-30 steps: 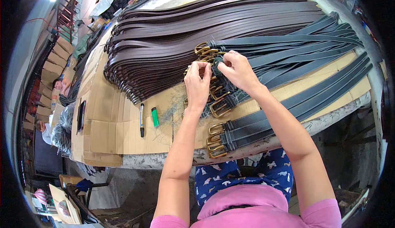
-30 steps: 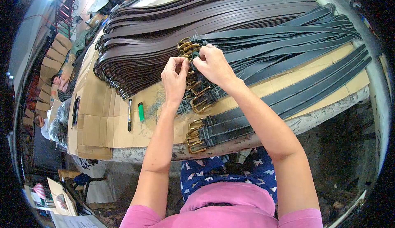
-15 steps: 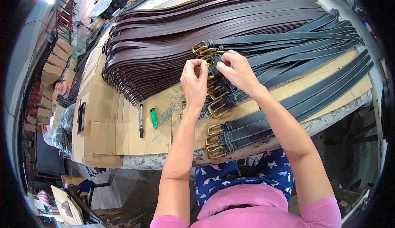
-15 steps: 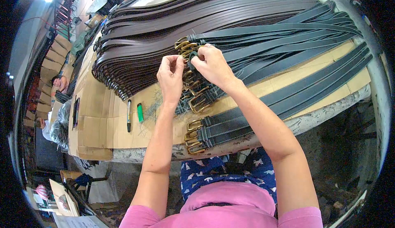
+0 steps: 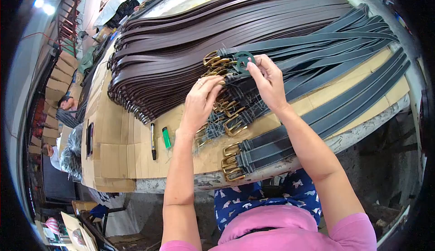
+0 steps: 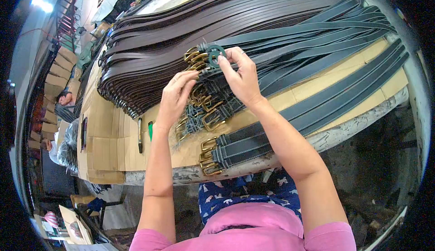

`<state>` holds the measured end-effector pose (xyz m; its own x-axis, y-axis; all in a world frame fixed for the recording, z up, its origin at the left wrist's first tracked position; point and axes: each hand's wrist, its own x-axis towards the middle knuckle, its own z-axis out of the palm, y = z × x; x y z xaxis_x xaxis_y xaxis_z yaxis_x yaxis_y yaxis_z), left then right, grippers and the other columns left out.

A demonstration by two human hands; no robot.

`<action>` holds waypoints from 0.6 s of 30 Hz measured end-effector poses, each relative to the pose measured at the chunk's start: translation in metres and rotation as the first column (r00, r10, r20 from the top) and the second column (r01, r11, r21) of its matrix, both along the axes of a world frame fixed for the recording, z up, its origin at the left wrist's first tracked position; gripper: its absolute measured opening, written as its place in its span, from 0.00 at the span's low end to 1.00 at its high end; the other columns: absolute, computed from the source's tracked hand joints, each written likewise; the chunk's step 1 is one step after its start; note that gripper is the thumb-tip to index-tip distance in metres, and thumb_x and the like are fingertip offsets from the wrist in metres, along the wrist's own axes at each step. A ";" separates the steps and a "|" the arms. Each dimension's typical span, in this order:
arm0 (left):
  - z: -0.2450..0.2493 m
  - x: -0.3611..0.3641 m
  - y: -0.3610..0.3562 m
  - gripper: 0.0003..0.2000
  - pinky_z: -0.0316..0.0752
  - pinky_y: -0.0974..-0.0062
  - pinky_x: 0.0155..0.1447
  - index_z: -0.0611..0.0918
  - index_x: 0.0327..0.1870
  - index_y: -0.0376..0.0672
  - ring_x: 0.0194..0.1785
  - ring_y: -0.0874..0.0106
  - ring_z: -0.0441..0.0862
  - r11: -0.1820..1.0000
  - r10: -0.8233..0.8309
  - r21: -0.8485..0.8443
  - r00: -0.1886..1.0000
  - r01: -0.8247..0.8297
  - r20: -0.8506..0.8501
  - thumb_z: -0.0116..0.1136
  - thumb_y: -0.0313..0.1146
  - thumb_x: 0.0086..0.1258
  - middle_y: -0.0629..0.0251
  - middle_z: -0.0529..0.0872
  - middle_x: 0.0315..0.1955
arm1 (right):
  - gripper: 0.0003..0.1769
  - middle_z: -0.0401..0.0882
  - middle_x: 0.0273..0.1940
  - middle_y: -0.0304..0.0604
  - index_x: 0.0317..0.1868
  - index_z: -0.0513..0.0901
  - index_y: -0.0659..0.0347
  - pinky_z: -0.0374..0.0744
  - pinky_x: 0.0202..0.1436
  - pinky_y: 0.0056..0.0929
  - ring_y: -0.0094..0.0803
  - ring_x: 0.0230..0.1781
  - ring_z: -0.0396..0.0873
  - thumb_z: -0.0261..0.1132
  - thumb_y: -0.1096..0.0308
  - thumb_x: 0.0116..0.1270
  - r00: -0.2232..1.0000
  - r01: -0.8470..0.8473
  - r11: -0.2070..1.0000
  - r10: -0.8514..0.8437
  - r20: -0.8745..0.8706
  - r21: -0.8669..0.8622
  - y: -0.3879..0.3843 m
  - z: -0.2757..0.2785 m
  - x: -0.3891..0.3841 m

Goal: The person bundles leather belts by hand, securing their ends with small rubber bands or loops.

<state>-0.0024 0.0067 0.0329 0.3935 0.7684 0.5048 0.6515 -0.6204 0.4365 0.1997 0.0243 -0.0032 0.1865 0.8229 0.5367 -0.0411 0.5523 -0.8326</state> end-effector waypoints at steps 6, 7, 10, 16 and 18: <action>0.024 0.003 0.003 0.11 0.70 0.84 0.27 0.84 0.51 0.40 0.24 0.86 0.74 0.862 0.194 -0.507 0.933 -0.016 0.301 0.52 0.32 0.77 0.69 0.85 0.29 | 0.03 0.77 0.34 0.46 0.34 0.76 0.68 0.74 0.40 0.28 0.32 0.34 0.76 0.62 0.78 0.65 0.979 0.116 0.962 -0.153 0.136 0.245 -0.011 0.006 -0.002; 0.022 -0.003 0.007 0.11 0.69 0.85 0.26 0.85 0.51 0.40 0.25 0.86 0.74 0.828 0.194 -0.561 0.936 0.005 0.294 0.53 0.32 0.77 0.70 0.84 0.28 | 0.03 0.77 0.35 0.47 0.34 0.76 0.68 0.74 0.40 0.28 0.32 0.34 0.76 0.62 0.78 0.65 0.980 0.100 0.973 -0.132 0.150 0.209 -0.011 0.005 -0.004; 0.023 -0.012 0.014 0.11 0.70 0.85 0.28 0.85 0.50 0.40 0.27 0.86 0.75 0.747 0.215 -0.664 0.953 -0.021 0.212 0.53 0.32 0.76 0.72 0.84 0.28 | 0.08 0.74 0.28 0.38 0.33 0.74 0.68 0.71 0.33 0.22 0.20 0.28 0.70 0.62 0.73 0.69 0.995 -0.082 0.996 0.079 -0.063 -0.046 0.000 -0.020 -0.015; 0.025 -0.004 0.016 0.12 0.77 0.76 0.50 0.87 0.46 0.37 0.43 0.73 0.83 0.918 0.131 -0.382 0.990 -0.104 0.044 0.67 0.33 0.65 0.61 0.83 0.37 | 0.11 0.68 0.24 0.31 0.32 0.73 0.67 0.67 0.28 0.20 0.14 0.25 0.65 0.61 0.69 0.72 0.987 -0.136 0.978 0.120 -0.107 -0.161 -0.001 -0.016 -0.016; 0.016 0.000 0.021 0.12 0.77 0.76 0.48 0.87 0.45 0.37 0.42 0.71 0.83 0.961 0.120 -0.246 0.992 -0.127 -0.044 0.67 0.33 0.64 0.60 0.83 0.36 | 0.11 0.69 0.24 0.32 0.32 0.74 0.67 0.67 0.28 0.20 0.14 0.25 0.65 0.61 0.69 0.71 0.990 -0.135 0.969 0.126 -0.056 -0.206 -0.001 -0.017 -0.013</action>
<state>-0.0020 0.0278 0.0491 0.2991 0.9115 0.2824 0.7307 -0.4092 0.5465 0.1867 0.0236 -0.0201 0.0885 0.9346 0.3445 -0.1389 0.3541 -0.9248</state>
